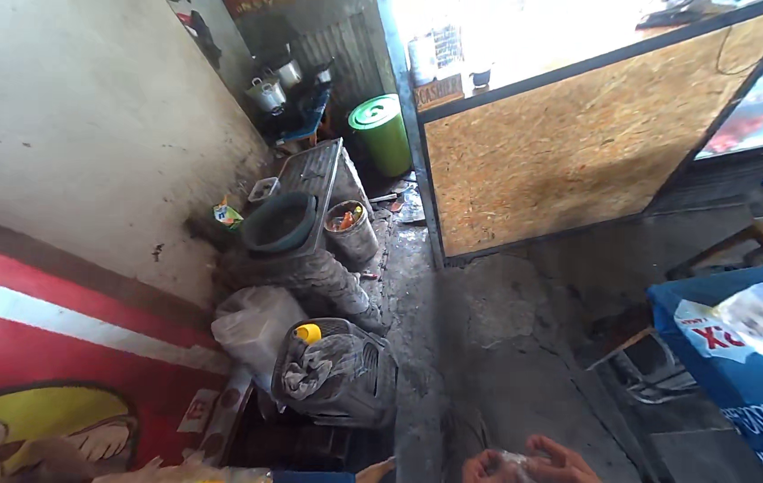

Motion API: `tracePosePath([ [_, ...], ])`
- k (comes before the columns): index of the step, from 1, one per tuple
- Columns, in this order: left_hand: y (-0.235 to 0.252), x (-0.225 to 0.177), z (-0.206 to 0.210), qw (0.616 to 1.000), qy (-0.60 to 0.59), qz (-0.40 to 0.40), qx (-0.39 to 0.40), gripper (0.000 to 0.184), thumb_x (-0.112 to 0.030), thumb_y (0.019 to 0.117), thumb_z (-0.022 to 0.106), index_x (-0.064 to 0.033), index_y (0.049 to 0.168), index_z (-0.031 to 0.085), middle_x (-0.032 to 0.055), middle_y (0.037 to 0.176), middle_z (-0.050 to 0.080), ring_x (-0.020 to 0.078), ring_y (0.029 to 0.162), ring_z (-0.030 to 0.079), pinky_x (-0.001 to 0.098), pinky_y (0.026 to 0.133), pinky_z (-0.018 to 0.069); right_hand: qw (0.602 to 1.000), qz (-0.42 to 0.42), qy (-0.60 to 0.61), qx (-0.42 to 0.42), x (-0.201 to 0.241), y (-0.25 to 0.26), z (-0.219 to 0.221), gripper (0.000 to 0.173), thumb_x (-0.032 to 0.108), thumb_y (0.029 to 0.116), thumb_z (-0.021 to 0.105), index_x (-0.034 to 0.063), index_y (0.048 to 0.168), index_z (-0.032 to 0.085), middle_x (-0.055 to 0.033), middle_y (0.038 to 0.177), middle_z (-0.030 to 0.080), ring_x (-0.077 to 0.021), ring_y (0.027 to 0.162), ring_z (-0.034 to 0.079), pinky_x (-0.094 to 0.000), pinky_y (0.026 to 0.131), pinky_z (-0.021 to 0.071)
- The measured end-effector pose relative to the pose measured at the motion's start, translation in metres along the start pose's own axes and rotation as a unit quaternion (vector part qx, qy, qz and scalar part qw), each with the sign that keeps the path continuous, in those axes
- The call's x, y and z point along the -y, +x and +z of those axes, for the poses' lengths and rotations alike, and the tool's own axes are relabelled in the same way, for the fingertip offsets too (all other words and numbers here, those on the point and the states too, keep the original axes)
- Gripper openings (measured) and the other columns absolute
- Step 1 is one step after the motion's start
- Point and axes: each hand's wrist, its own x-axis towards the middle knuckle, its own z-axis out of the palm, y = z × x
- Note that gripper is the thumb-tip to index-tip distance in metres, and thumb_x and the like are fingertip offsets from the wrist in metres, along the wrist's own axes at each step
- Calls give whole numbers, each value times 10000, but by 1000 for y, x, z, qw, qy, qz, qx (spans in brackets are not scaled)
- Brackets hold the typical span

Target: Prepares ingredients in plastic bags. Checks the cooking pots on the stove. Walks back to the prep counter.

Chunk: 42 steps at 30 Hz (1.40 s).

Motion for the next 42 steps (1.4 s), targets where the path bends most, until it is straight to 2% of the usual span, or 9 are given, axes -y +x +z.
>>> tracePosePath([
  [4,81,-24,-20,988,-145,-8,60,162,-92,1040,461,-90,1062,621,-67,755,618,-25,519,459,138,480,397,973,34,221,63,23,76,-2,142,148,1036,487,156,1120,602,8,970,737,-95,876,707,-293,818,594],
  [8,176,-84,-52,977,-202,28,58,197,-87,1039,437,-113,1034,633,-67,737,628,-17,544,505,145,492,421,954,39,288,73,95,179,11,234,171,999,441,132,1046,667,-24,912,731,-88,778,674,-265,697,566],
  [13,276,-203,-101,988,-94,118,-29,167,-46,991,524,7,1137,584,3,842,678,50,712,639,233,673,552,994,-78,21,70,210,307,38,273,60,866,660,101,1119,564,13,836,690,-62,680,634,-243,623,540],
  [17,326,-288,-132,990,-58,126,-37,176,-76,1022,511,7,1167,565,-16,839,656,-7,621,544,168,566,458,970,-186,-158,-21,286,377,68,400,195,799,784,29,1109,592,-3,903,648,-70,788,639,-253,714,559],
  [23,426,-364,-191,992,-18,118,-41,355,29,865,639,52,1197,514,34,871,687,34,724,634,211,659,522,924,-185,-324,-86,346,507,95,257,195,872,728,12,1050,696,-94,893,712,-205,813,690,-439,763,575],
  [26,489,-401,-221,983,64,113,-130,466,-6,848,701,88,1264,514,128,945,679,132,784,660,315,745,566,907,-191,-364,-95,389,573,111,236,135,877,683,4,1073,689,-112,895,720,-234,789,704,-465,734,584],
  [30,570,-464,-258,924,230,140,-273,570,-133,832,784,83,1296,534,238,1160,634,304,937,669,442,787,565,904,-197,-374,-66,455,667,129,269,110,896,676,-18,1132,669,-133,927,718,-233,814,706,-439,759,587],
  [36,646,-576,-299,849,359,152,-358,214,-188,903,699,-18,1026,739,116,853,743,262,728,728,494,680,590,857,-242,-452,-45,570,773,172,242,68,872,668,-10,1101,686,-120,843,697,-235,740,682,-427,708,578],
  [42,734,-655,-357,878,301,167,-331,196,-165,883,684,-8,993,727,96,792,716,222,711,706,451,682,586,807,-295,-498,-120,621,877,198,225,49,820,689,4,1039,708,-155,948,694,-282,767,697,-470,673,592],
])
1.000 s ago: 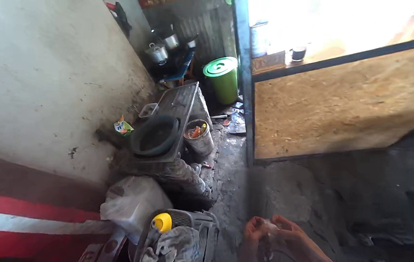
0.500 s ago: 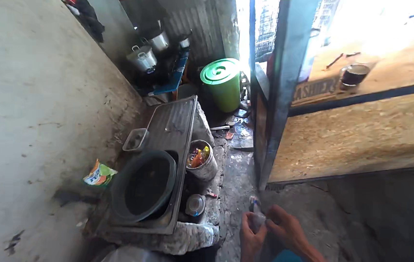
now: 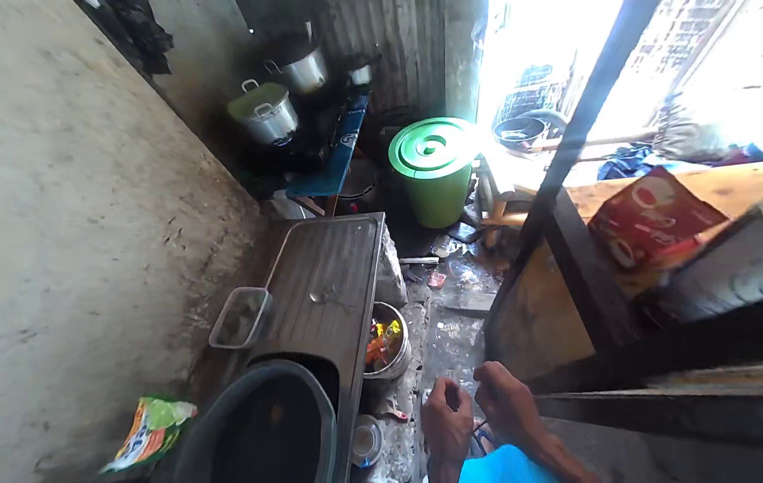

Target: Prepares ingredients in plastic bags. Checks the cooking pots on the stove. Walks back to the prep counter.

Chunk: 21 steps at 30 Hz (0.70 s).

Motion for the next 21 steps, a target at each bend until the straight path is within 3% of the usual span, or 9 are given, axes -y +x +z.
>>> tracePosePath([
  [3,64,0,-4,995,-61,39,71,190,-144,899,694,9,1011,706,98,816,706,189,723,690,402,704,584,999,23,15,39,-7,57,9,286,137,866,748,1,1114,702,-184,1042,701,-321,888,701,-508,786,585],
  [7,138,-20,-18,991,-67,64,101,180,-146,879,668,-7,990,696,71,783,682,159,688,663,373,668,562,999,22,46,-3,4,133,19,185,93,885,694,2,1044,718,-148,952,718,-274,824,709,-474,755,590],
  [12,210,-40,-37,998,33,22,48,197,-120,870,678,12,1015,690,124,790,688,260,716,684,476,685,563,999,14,28,-14,28,213,27,172,129,907,661,15,1020,721,-135,895,710,-272,791,703,-472,724,581],
  [14,239,-43,-39,997,63,6,38,248,-153,891,691,10,1077,693,141,848,714,288,768,707,503,720,571,1000,5,18,18,32,247,31,182,131,921,647,16,1040,723,-137,878,708,-276,779,699,-472,724,577],
  [17,291,-45,-41,997,83,1,4,318,-271,936,713,-10,1118,709,127,897,733,274,780,720,504,726,584,994,-5,15,111,40,313,32,225,151,963,627,24,1130,708,-148,927,715,-291,848,700,-480,806,565],
  [21,380,-60,-45,993,97,-52,-45,265,-209,934,689,-11,1109,711,134,872,733,290,761,717,524,711,574,983,-63,45,167,46,420,43,227,94,942,616,19,1139,700,-159,1004,712,-291,890,697,-483,834,560],
])
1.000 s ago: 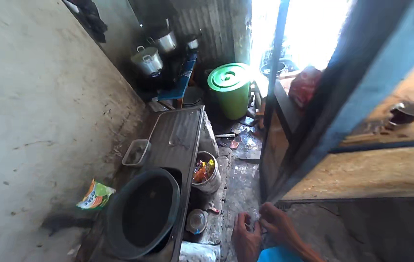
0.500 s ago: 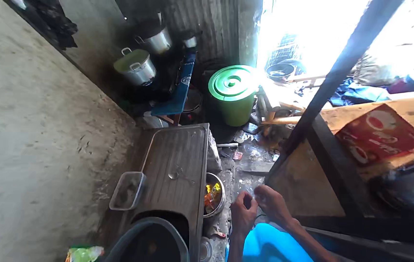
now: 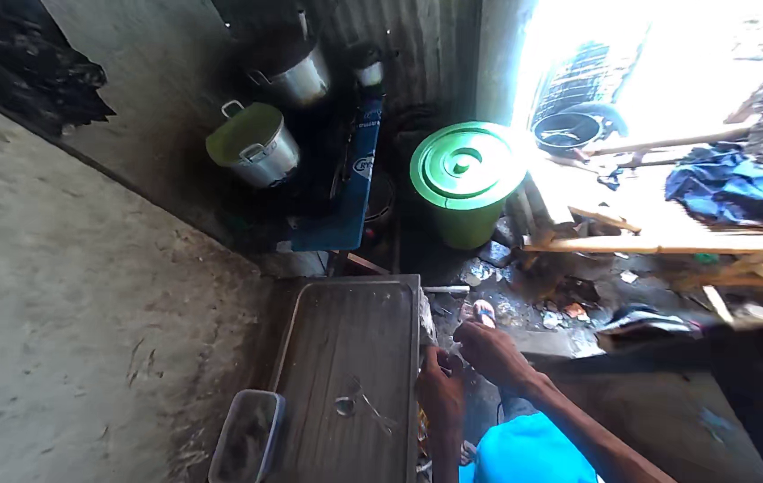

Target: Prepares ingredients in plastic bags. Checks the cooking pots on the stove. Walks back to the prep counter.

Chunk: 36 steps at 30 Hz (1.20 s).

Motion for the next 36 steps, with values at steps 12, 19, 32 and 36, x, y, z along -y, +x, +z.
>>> tracePosePath([
  [12,272,-127,32,986,-104,-113,68,354,-305,959,670,-27,1176,707,145,1014,740,279,932,721,505,868,570,997,-19,49,53,-65,283,-142,204,113,903,659,43,1069,753,-137,1038,704,-241,870,704,-431,773,604],
  [19,354,-172,42,982,-124,-115,83,329,-314,966,627,-28,1102,714,132,961,729,266,908,709,503,847,561,991,8,82,103,-63,362,-200,275,143,961,630,-9,1180,693,-152,1088,737,-253,986,729,-456,894,592],
  [32,465,-114,-154,925,-137,-100,-340,351,-238,1050,570,89,1107,681,143,889,725,167,724,696,361,698,594,990,-12,115,76,-50,516,-226,273,153,1013,475,-27,1045,678,-65,759,623,-138,647,580,-381,638,510],
  [36,514,-60,-248,899,-7,-183,-399,410,-320,1063,547,52,1161,690,206,1013,736,322,903,725,538,859,562,979,-48,134,144,30,591,-206,327,272,1043,552,-23,1123,670,-93,838,675,-153,711,648,-380,700,563],
])
